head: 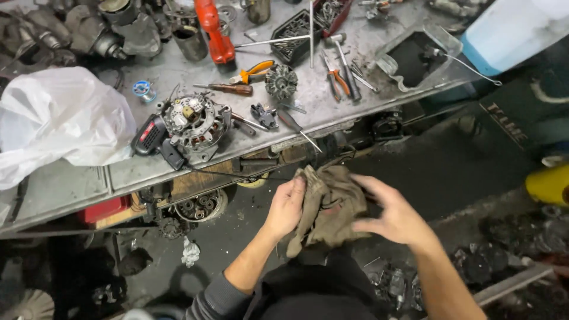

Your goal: The person pours a cleaning liquid from a white plastic jug into a metal tray and submerges a black mechanical part. They scrub the part with a wire brush and then wipe it dry with a cloth.

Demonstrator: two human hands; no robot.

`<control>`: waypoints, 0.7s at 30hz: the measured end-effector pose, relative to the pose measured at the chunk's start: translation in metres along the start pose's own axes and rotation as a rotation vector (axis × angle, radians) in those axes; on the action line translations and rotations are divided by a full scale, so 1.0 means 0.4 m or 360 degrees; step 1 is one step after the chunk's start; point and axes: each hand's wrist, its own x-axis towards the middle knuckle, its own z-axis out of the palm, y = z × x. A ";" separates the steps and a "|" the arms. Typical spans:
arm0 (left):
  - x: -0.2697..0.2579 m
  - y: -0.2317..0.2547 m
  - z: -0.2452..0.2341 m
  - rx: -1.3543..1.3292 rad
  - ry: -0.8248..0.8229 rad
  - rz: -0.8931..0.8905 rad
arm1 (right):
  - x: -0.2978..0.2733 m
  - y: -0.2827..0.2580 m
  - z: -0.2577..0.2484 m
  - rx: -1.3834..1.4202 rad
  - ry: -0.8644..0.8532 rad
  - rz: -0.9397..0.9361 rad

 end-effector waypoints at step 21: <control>-0.075 0.054 0.066 0.0029 0.0303 -0.0480 | -0.065 -0.030 0.268 0.1126 0.0916 0.0596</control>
